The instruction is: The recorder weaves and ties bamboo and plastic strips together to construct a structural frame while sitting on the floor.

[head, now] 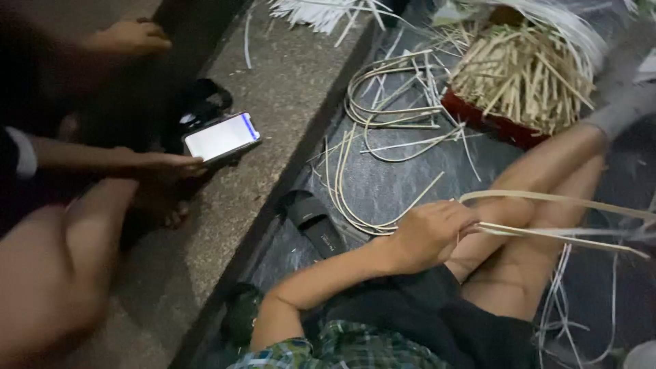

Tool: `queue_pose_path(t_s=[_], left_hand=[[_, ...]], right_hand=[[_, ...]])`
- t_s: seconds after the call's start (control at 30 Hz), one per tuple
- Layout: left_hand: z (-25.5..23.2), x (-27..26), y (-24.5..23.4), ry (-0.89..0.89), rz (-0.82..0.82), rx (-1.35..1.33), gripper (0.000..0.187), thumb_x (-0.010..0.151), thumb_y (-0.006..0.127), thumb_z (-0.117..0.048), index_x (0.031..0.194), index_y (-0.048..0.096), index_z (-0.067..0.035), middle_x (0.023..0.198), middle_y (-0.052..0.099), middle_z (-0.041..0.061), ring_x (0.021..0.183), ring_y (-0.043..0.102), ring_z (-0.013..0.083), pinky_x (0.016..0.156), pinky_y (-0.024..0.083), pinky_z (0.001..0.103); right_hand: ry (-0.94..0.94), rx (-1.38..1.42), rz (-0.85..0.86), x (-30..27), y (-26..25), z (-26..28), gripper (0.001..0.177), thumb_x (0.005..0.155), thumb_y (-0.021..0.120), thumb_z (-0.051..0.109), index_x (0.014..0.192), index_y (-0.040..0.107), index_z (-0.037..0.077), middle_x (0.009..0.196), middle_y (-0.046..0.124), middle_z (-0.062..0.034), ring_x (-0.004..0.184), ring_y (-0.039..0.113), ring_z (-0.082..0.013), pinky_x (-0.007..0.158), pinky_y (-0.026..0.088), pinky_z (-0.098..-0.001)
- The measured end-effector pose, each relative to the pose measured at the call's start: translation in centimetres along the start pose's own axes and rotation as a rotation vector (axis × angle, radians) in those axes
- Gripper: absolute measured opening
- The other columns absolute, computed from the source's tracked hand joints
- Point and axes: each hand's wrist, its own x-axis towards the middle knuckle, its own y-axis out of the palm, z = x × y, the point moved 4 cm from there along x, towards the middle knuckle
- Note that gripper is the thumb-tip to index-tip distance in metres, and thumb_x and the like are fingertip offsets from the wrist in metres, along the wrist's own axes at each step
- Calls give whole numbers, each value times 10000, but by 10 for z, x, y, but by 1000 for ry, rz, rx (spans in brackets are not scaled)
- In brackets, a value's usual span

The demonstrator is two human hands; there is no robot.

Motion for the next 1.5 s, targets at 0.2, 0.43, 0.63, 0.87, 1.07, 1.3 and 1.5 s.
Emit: queue_pose_path(t_s=[0.2, 0.43, 0.63, 0.87, 1.07, 1.3, 1.5], left_hand=[[-10, 7, 21, 33, -31, 33, 306, 927, 711, -190, 1165, 617, -21, 1025, 683, 174, 905, 699, 334, 814, 562, 396], [-13, 4, 37, 218, -110, 172, 231, 999, 617, -127, 1209, 575, -43, 1111, 693, 187, 1004, 723, 302, 826, 584, 356], [-18, 16, 34, 280, -158, 158, 267, 1013, 594, -80, 1269, 585, -5, 1096, 684, 188, 951, 724, 303, 833, 589, 394], [-7, 30, -1, 223, -5, 103, 230, 930, 625, -121, 1143, 595, -39, 900, 650, 139, 838, 668, 326, 753, 531, 450], [3, 42, -27, 106, -8, 263, 217, 941, 627, -35, 1157, 629, -48, 756, 582, 99, 696, 612, 287, 639, 490, 430], [-35, 48, -66, 316, 240, 210, 212, 864, 631, -52, 1072, 592, -49, 838, 604, 110, 793, 614, 314, 702, 501, 420], [-67, 56, -89, 377, 514, -63, 199, 879, 687, -101, 1057, 622, -39, 862, 613, 104, 801, 634, 308, 714, 509, 419]], right_hand=[[246, 177, 13, -19, 24, 25, 340, 1041, 572, 65, 1352, 610, -68, 1205, 690, -209, 1098, 676, -289, 960, 530, -394], [181, 173, -153, -13, 28, 124, 288, 1122, 575, 57, 1371, 587, -88, 1165, 682, -232, 1090, 684, -223, 1013, 539, -348], [-136, -11, -226, 2, 21, 149, 281, 1130, 585, 64, 1360, 502, -74, 1226, 614, -230, 1199, 673, -271, 1081, 540, -321], [255, 104, -105, 12, 43, 162, 297, 1023, 583, 182, 1290, 662, 78, 877, 728, -123, 717, 689, -238, 629, 551, -368], [-270, -314, -125, 1, 45, 208, 432, 788, 633, 56, 1204, 745, 75, 794, 667, -144, 687, 663, -337, 603, 522, -429], [-314, -360, -71, 5, -44, 271, 236, 744, 763, 139, 980, 766, 149, 645, 624, -87, 542, 629, -273, 475, 477, -409], [-173, -26, 109, 63, -48, 204, 192, 893, 688, 269, 960, 797, 126, 634, 697, -13, 443, 613, -115, 395, 457, -282]])
